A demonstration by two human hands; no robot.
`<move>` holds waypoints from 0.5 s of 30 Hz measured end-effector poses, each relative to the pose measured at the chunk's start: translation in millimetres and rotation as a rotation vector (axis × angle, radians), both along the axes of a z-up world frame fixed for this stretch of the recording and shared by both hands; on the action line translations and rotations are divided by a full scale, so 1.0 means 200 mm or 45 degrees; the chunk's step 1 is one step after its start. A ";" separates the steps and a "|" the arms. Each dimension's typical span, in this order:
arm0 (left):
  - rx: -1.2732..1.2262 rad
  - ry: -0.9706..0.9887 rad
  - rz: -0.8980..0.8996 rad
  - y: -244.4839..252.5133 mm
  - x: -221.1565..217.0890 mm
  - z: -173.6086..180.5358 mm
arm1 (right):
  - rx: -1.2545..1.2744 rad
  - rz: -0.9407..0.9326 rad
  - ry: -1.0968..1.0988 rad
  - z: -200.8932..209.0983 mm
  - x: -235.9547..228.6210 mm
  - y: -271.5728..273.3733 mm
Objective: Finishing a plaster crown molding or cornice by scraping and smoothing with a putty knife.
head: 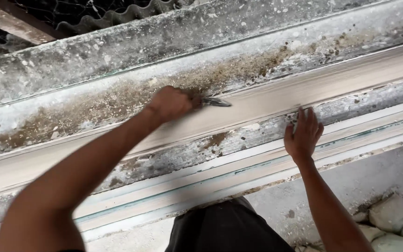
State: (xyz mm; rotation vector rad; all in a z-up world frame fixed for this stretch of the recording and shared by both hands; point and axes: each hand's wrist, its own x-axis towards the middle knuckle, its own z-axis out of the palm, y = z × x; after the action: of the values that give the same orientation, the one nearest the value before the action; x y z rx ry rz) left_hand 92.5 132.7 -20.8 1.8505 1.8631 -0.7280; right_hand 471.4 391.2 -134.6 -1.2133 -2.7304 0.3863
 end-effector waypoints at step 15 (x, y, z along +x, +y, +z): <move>0.430 -0.325 -0.048 0.72 0.28 -0.10 | 0.025 -0.004 -0.052 0.06 -0.05 0.00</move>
State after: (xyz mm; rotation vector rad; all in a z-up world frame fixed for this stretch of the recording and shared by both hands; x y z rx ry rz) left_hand 147.6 277.1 -40.6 2.0728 1.8723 -0.1794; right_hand 461.6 391.7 -122.8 -1.2340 -2.7591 0.3367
